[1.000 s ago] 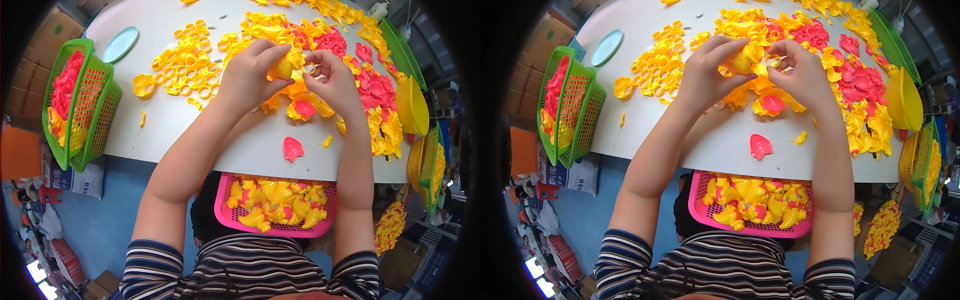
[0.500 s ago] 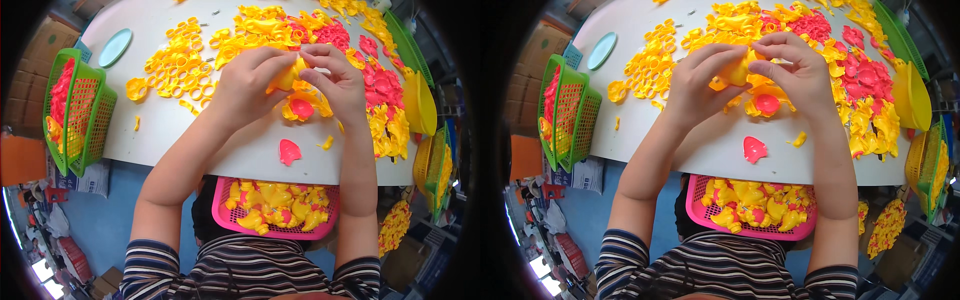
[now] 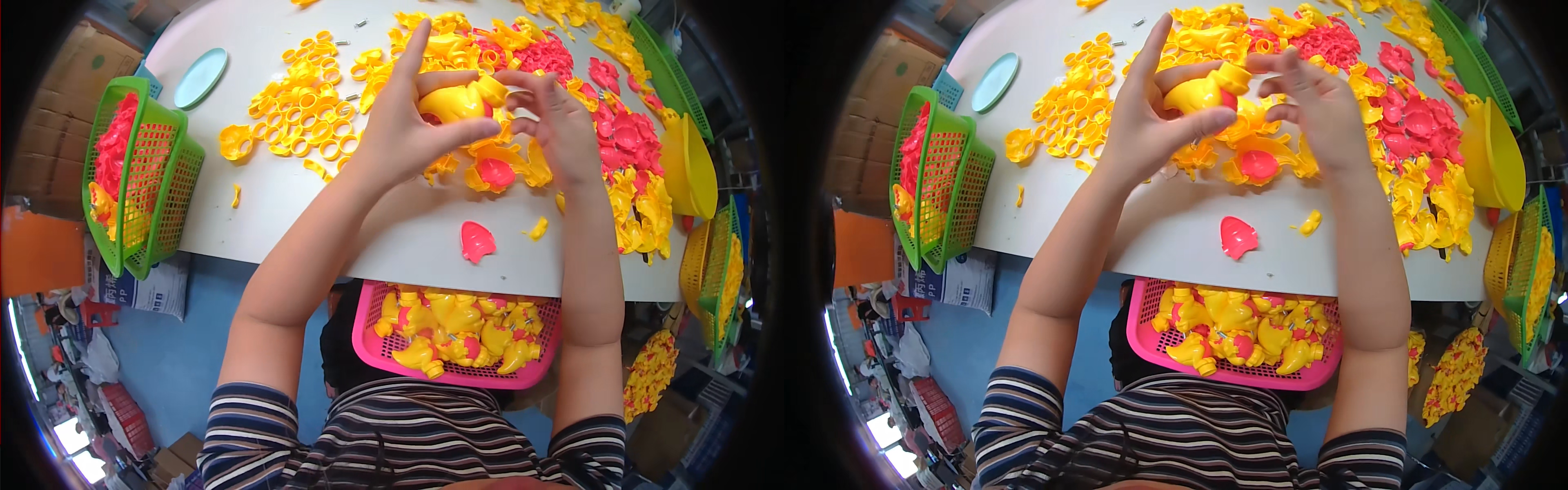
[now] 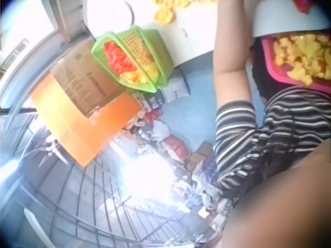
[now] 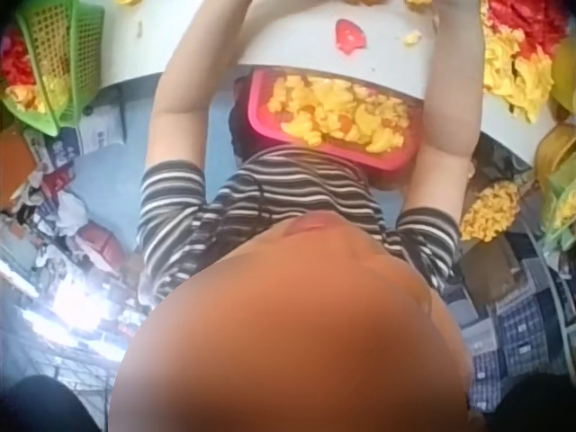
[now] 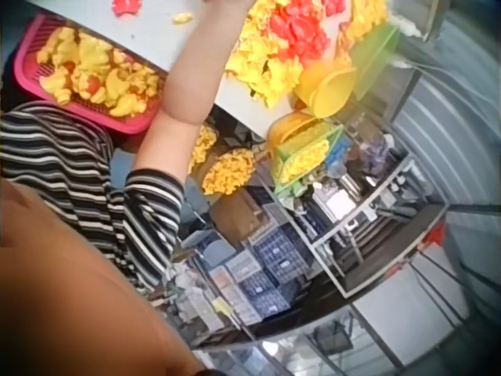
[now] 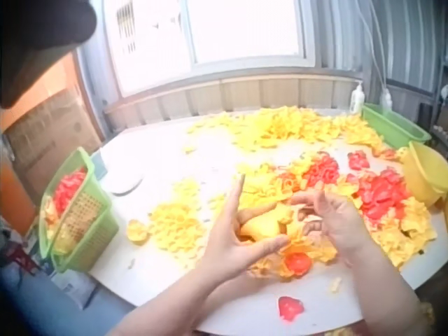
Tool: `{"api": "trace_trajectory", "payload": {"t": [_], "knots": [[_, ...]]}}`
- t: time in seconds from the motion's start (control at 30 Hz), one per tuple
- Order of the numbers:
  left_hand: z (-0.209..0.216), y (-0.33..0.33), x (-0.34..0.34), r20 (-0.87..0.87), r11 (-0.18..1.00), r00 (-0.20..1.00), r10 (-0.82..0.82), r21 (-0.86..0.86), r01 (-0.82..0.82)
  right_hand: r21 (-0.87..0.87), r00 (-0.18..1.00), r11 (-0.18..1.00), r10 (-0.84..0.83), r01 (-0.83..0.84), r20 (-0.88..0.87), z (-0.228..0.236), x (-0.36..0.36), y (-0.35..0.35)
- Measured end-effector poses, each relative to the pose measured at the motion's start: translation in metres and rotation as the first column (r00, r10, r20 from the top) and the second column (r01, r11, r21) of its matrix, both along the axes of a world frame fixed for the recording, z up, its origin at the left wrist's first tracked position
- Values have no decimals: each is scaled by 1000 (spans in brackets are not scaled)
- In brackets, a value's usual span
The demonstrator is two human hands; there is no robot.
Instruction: Assembling yellow rubber ducks from plastic components at a factory workbench.
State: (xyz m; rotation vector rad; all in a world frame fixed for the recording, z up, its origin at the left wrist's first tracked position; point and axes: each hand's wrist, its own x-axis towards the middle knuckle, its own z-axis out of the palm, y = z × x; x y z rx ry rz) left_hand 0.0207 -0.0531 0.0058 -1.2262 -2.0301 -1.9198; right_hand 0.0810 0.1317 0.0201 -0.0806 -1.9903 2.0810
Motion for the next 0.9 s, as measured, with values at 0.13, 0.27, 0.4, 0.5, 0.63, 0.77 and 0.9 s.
{"api": "trace_trajectory", "payload": {"t": [0.13, 0.27, 0.4, 0.5, 0.63, 0.77, 0.9], "knots": [[1, -3, -16, 596, 976, 776, -208, 173, 130, 36, 982, 982, -186, 187, -31, 6, 0, 23], [3, -6, -18, 731, 916, 552, -402, 322, 241, 129, 984, 979, -169, 161, 57, -4, -6, 19], [2, -8, -21, 766, 932, 530, -363, 310, 191, 224, 988, 968, -134, 114, 78, -7, -6, 10], [1, -10, -24, 760, 916, 512, -401, 345, 206, 218, 985, 966, -155, 136, 71, -7, -6, 10], [3, -8, -21, 744, 903, 512, -429, 372, 215, 197, 985, 968, -166, 155, 41, -9, -7, 15], [7, -11, -14, 708, 885, 532, -465, 381, 267, 229, 989, 963, -151, 144, 12, -7, -4, 9], [6, -10, -13, 693, 890, 559, -456, 357, 283, 348, 997, 937, -50, 28, 54, 3, 7, 12]]}}
